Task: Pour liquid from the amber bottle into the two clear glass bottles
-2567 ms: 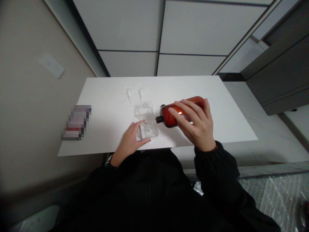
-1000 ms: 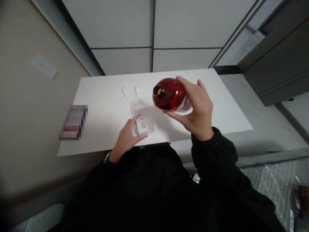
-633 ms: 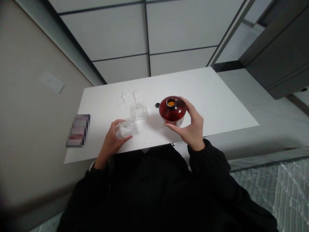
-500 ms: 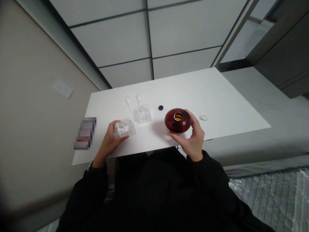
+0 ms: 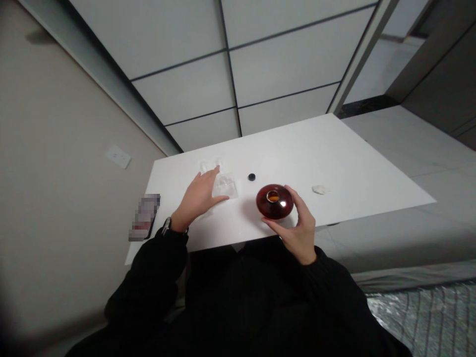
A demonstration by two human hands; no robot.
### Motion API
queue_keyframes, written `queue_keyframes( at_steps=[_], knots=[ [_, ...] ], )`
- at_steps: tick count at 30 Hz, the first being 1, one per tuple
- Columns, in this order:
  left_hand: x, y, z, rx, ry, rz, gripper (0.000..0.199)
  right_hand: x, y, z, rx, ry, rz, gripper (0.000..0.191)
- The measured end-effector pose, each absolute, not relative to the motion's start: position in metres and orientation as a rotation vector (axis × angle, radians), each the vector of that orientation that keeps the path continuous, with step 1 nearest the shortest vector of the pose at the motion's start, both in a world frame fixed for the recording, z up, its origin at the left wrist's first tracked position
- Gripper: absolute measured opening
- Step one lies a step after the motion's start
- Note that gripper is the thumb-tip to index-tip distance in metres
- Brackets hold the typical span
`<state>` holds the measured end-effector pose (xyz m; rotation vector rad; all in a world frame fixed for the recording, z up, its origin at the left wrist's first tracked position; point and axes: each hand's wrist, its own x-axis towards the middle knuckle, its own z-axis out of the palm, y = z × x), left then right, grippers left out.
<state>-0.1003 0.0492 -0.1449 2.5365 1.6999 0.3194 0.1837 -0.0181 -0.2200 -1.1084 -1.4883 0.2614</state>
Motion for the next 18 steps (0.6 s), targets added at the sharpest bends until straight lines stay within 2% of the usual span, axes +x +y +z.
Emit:
queue_keyframes(
  at_steps=[3,5,14,18],
  knots=[
    [-0.085,0.050,-0.152,2.565,1.652,0.301,0.070,0.187,-0.015,-0.217,-1.106,-1.508,0.238,0.085],
    [-0.078,0.036,-0.161,2.582,1.612,0.344,0.066,0.191,-0.011,-0.213,-1.105,-1.542,0.210,0.084],
    [-0.063,-0.035,-0.219,2.263,1.610,0.925,0.091,0.197,0.017,-0.204,-1.029,-1.863,0.087,0.071],
    [-0.066,-0.036,-0.227,2.092,1.546,0.982,0.086,0.192,0.025,-0.202,-0.943,-1.988,-0.038,0.071]
  ],
)
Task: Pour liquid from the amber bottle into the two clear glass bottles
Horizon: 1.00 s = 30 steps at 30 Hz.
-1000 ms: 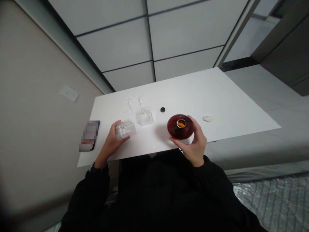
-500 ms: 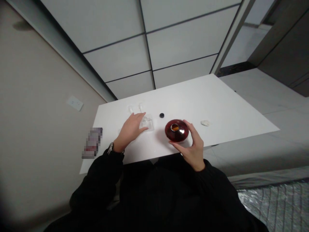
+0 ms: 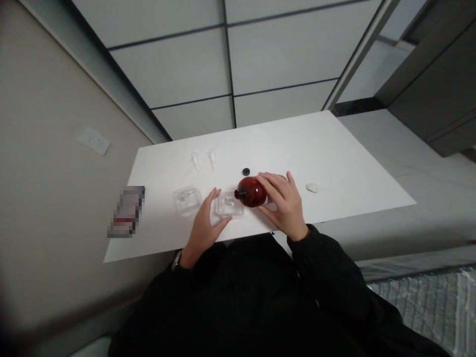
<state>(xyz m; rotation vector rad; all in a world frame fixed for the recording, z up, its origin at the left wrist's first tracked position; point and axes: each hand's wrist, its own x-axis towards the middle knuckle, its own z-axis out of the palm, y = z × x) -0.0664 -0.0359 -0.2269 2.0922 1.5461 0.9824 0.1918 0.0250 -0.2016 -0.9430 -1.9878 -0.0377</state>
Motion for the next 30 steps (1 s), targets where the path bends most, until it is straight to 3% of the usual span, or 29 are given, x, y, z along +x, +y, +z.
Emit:
queue_keyframes(
  at_steps=[16,26,30],
  knots=[
    [-0.063,-0.032,-0.225,1.967,1.598,1.042,0.077,0.193,0.035,-0.189,-0.951,-2.177,-0.292,0.087],
    [-0.064,-0.032,-0.227,1.988,1.597,1.061,0.076,0.194,0.036,-0.189,-1.000,-2.196,-0.290,0.070],
    [-0.064,-0.031,-0.228,1.991,1.585,1.087,0.075,0.194,0.038,-0.190,-0.936,-2.214,-0.325,0.077]
  ],
)
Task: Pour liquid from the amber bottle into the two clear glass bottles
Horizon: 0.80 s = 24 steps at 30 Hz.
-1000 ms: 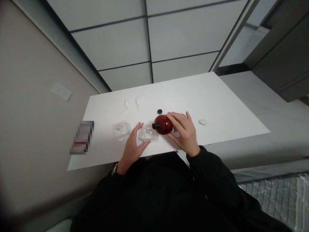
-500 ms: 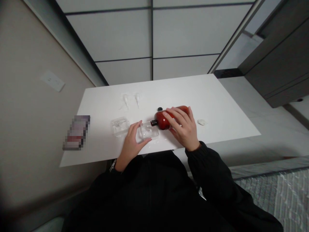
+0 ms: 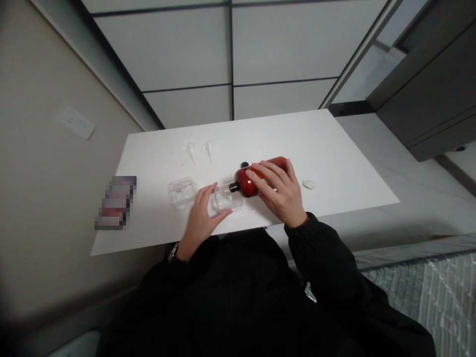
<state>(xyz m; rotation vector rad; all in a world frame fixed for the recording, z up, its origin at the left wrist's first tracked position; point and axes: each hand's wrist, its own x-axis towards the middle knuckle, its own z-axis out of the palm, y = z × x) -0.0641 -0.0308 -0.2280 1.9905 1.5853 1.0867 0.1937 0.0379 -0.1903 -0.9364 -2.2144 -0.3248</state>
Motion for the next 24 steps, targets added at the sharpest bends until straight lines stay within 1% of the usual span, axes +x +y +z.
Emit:
queue_keyframes(
  at_steps=[4,7,18,24],
  knots=[
    [-0.0641,-0.0302,-0.2295,1.995,1.573,1.117,0.076,0.1930,0.0389,-0.1890,-0.875,-2.198,-0.352,0.087],
    [-0.0644,-0.0303,-0.2294,1.992,1.573,1.116,0.077,0.1925,0.0389,-0.1873,-0.861,-2.197,-0.362,0.091],
    [-0.0639,-0.0308,-0.2274,1.975,1.556,1.118,0.077,0.1917,0.0382,-0.1830,-0.827,-2.212,-0.438,0.089],
    [-0.0636,-0.0312,-0.2277,1.974,1.561,1.113,0.076,0.1940,0.0392,-0.1841,-0.855,-2.226,-0.418,0.090]
  ],
)
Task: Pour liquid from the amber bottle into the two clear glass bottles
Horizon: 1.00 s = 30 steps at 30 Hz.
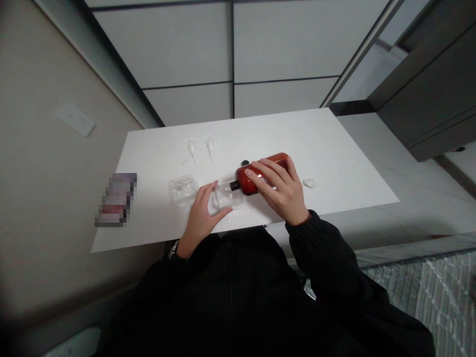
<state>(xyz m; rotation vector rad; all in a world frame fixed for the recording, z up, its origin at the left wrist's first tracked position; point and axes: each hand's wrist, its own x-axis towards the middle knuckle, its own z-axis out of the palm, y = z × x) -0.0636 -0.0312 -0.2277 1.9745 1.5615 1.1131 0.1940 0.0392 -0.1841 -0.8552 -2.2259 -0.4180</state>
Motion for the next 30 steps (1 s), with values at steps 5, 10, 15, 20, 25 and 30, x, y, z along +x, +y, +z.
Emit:
queue_keyframes(
  at_steps=[5,10,15,20,25,30],
  knots=[
    [-0.0629,-0.0310,-0.2282,1.969,1.572,1.125,0.076,0.1963,0.0398,-0.1860,-0.894,-2.239,-0.412,0.085],
    [-0.0628,-0.0308,-0.2292,1.979,1.559,1.137,0.077,0.1964,0.0397,-0.1852,-0.878,-2.242,-0.393,0.084],
    [-0.0627,-0.0312,-0.2289,1.970,1.563,1.144,0.076,0.1949,0.0392,-0.1825,-0.856,-2.243,-0.419,0.086],
    [-0.0640,-0.0311,-0.2294,1.967,1.557,1.118,0.077,0.1939,0.0391,-0.1802,-0.812,-2.240,-0.434,0.087],
    [-0.0646,-0.0314,-0.2282,1.953,1.552,1.099,0.078,0.1941,0.0391,-0.1807,-0.842,-2.239,-0.425,0.086],
    [-0.0642,-0.0316,-0.2256,1.945,1.561,1.074,0.077,0.1954,0.0386,-0.1796,-0.871,-2.254,-0.427,0.090]
  ],
)
